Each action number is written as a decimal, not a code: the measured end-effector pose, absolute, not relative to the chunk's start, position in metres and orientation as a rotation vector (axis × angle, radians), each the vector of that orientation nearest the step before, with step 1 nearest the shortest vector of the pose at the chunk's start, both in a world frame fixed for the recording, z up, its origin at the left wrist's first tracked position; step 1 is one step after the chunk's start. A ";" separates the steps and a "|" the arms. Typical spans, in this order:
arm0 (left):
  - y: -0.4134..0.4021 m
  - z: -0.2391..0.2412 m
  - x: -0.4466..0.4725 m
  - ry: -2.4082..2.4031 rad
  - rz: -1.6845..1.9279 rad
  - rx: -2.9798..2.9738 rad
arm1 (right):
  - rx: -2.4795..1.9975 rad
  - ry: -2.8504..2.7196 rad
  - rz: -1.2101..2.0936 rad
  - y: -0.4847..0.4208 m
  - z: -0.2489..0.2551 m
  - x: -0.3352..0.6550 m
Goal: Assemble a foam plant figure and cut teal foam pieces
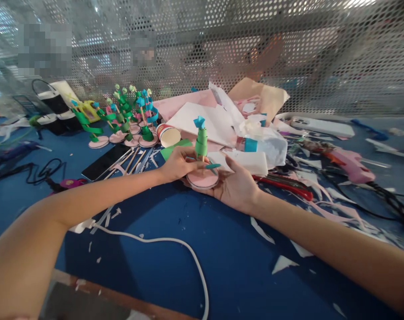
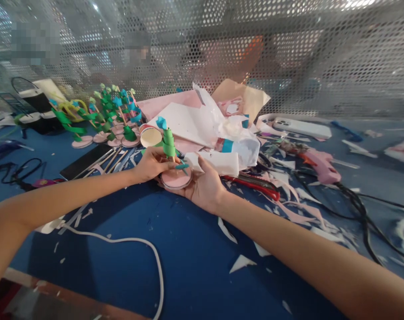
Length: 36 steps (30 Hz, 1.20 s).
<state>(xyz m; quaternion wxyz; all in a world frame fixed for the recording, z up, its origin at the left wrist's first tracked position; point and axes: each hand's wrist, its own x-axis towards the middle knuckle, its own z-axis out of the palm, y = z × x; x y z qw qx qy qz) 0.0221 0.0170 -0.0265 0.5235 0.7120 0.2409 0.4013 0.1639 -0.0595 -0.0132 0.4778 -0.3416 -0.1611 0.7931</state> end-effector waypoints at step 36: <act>0.029 0.004 0.023 0.508 1.158 1.708 | -0.746 -0.479 1.973 -0.058 -0.019 0.162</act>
